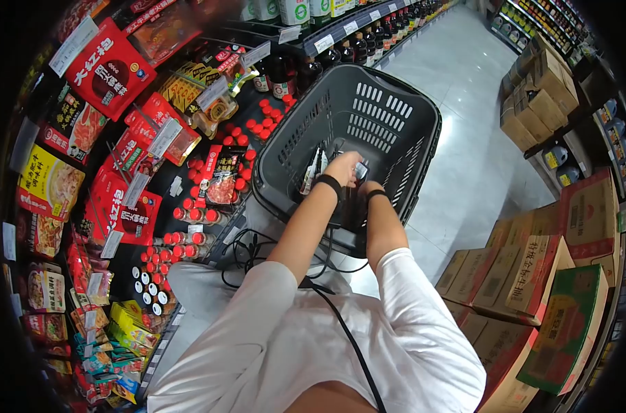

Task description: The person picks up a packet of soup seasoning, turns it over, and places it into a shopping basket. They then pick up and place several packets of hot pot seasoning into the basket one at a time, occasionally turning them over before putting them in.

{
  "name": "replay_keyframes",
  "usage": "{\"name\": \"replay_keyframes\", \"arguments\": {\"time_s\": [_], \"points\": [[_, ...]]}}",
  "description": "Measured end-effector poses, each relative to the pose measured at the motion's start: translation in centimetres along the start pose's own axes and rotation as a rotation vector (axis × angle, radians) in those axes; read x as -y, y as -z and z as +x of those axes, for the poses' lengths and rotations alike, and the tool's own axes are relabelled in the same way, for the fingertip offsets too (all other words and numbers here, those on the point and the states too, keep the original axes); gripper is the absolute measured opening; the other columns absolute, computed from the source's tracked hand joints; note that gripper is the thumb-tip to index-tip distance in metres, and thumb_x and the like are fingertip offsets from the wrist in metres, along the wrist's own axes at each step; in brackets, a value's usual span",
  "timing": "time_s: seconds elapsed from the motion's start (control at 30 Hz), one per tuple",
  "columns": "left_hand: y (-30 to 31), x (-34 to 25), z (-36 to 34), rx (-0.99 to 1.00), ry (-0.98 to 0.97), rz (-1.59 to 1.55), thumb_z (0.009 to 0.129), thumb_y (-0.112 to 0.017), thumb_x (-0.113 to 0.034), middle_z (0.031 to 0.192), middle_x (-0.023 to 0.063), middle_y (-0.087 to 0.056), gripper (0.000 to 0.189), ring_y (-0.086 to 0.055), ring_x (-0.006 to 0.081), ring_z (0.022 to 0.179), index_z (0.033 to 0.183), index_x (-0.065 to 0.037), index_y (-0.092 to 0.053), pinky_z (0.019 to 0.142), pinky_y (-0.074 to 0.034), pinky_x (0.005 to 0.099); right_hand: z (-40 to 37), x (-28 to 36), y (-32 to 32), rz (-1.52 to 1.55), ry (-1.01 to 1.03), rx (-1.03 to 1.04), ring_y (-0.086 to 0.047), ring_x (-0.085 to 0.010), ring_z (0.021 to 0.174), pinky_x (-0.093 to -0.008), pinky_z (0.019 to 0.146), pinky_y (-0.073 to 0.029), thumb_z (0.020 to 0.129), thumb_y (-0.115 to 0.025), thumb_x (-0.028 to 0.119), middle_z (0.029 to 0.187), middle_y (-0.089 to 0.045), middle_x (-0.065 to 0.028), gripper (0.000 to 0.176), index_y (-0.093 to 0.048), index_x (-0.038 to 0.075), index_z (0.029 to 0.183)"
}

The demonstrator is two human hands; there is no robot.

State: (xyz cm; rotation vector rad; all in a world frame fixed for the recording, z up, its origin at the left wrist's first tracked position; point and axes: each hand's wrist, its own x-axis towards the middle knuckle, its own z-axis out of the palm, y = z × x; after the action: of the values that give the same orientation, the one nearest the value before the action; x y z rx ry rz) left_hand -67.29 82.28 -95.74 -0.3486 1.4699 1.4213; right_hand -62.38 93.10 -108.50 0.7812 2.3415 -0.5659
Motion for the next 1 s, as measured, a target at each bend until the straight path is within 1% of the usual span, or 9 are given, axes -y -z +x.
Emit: {"name": "replay_keyframes", "arguments": {"time_s": [0.17,0.3,0.4,0.53,0.63,0.67,0.73,0.83,1.0], "points": [[-1.5,1.5,0.0,0.001,0.031,0.002,0.077,-0.059,-0.027,0.109,0.0188,-0.046,0.048,-0.049,0.0381,0.098,0.113,0.001,-0.044,0.080,-0.041,0.0549,0.5,-0.2,-1.2,-0.011,0.014,0.080,-0.055,-0.0264,0.106,-0.0363,0.086,-0.044,0.086,-0.045,0.023,0.110,-0.058,-0.0178,0.032,-0.061,0.003,0.104],[-0.9,0.4,-0.7,0.022,0.121,-0.113,0.080,-0.061,-0.023,0.137,0.0211,-0.031,0.065,-0.030,0.0370,0.127,0.131,0.003,-0.031,0.098,-0.031,0.0533,1.4,-0.2,-0.9,0.005,0.024,0.135,-0.056,-0.0248,0.102,-0.0359,0.082,-0.046,0.087,-0.044,0.021,0.105,-0.060,-0.0170,0.029,-0.062,0.002,0.101],[0.4,-0.9,-1.6,0.029,0.129,-0.089,0.081,-0.059,-0.023,0.137,0.0207,-0.032,0.062,-0.029,0.0359,0.128,0.131,0.002,-0.032,0.101,-0.029,0.0528,2.5,-0.8,0.2,0.025,0.014,0.201,-0.058,-0.0237,0.099,-0.0356,0.079,-0.047,0.087,-0.044,0.019,0.102,-0.062,-0.0164,0.027,-0.062,0.002,0.098],[2.1,-2.8,-3.6,0.007,0.052,-0.138,0.082,-0.059,-0.024,0.135,0.0197,-0.036,0.054,-0.035,0.0349,0.125,0.125,-0.001,-0.038,0.100,-0.030,0.0524,11.6,-4.4,-0.3,0.805,-0.329,0.416,-0.061,-0.0237,0.089,-0.0351,0.073,-0.049,0.087,-0.044,0.016,0.091,-0.065,-0.0162,0.024,-0.063,0.000,0.090],[3.8,-4.9,-5.1,0.079,-0.007,-0.215,0.083,-0.059,-0.024,0.131,0.0181,-0.040,0.046,-0.041,0.0342,0.120,0.120,-0.003,-0.042,0.098,-0.034,0.0528,7.5,-0.4,4.6,0.989,-0.151,0.269,-0.061,-0.0302,0.074,-0.0432,0.065,-0.052,0.087,-0.050,0.015,0.086,-0.063,-0.0153,0.022,-0.056,0.001,0.101],[4.2,-5.6,-6.4,0.117,-0.048,-0.215,0.083,-0.058,-0.023,0.130,0.0175,-0.042,0.043,-0.042,0.0339,0.119,0.119,-0.003,-0.043,0.097,-0.035,0.0524,4.9,0.0,7.2,0.313,0.375,0.182,-0.061,-0.0286,0.073,-0.0428,0.062,-0.053,0.086,-0.051,0.013,0.089,-0.062,-0.0127,0.026,-0.051,0.000,0.108],[5.2,-7.0,-10.3,0.177,-0.139,-0.218,0.084,-0.058,-0.023,0.128,0.0163,-0.045,0.039,-0.045,0.0334,0.115,0.116,-0.004,-0.046,0.095,-0.037,0.0517,-2.3,5.8,10.7,0.936,0.107,0.020,-0.061,-0.0229,0.065,-0.0373,0.056,-0.053,0.084,-0.050,0.009,0.085,-0.063,-0.0090,0.025,-0.051,-0.001,0.106],[7.3,-8.2,-17.2,0.257,-0.278,-0.229,0.086,-0.056,-0.022,0.121,0.0148,-0.050,0.030,-0.051,0.0293,0.110,0.110,-0.005,-0.052,0.093,-0.041,0.0483,-6.6,11.8,13.9,0.882,0.488,-0.031,-0.057,-0.0153,0.061,-0.0292,0.044,-0.044,0.081,-0.047,0.008,0.076,-0.059,-0.0051,0.016,-0.057,0.006,0.094],[12.9,-6.7,-28.8,0.276,-0.585,-0.246,0.090,-0.051,-0.022,0.113,0.0128,-0.057,0.029,-0.056,0.0227,0.102,0.111,-0.002,-0.055,0.090,-0.045,0.0402,-17.4,21.2,15.3,0.780,1.167,-0.005,-0.058,-0.0133,0.082,-0.0258,0.066,-0.047,0.078,-0.050,0.003,0.090,-0.063,-0.0070,0.026,-0.057,0.000,0.103]]}}
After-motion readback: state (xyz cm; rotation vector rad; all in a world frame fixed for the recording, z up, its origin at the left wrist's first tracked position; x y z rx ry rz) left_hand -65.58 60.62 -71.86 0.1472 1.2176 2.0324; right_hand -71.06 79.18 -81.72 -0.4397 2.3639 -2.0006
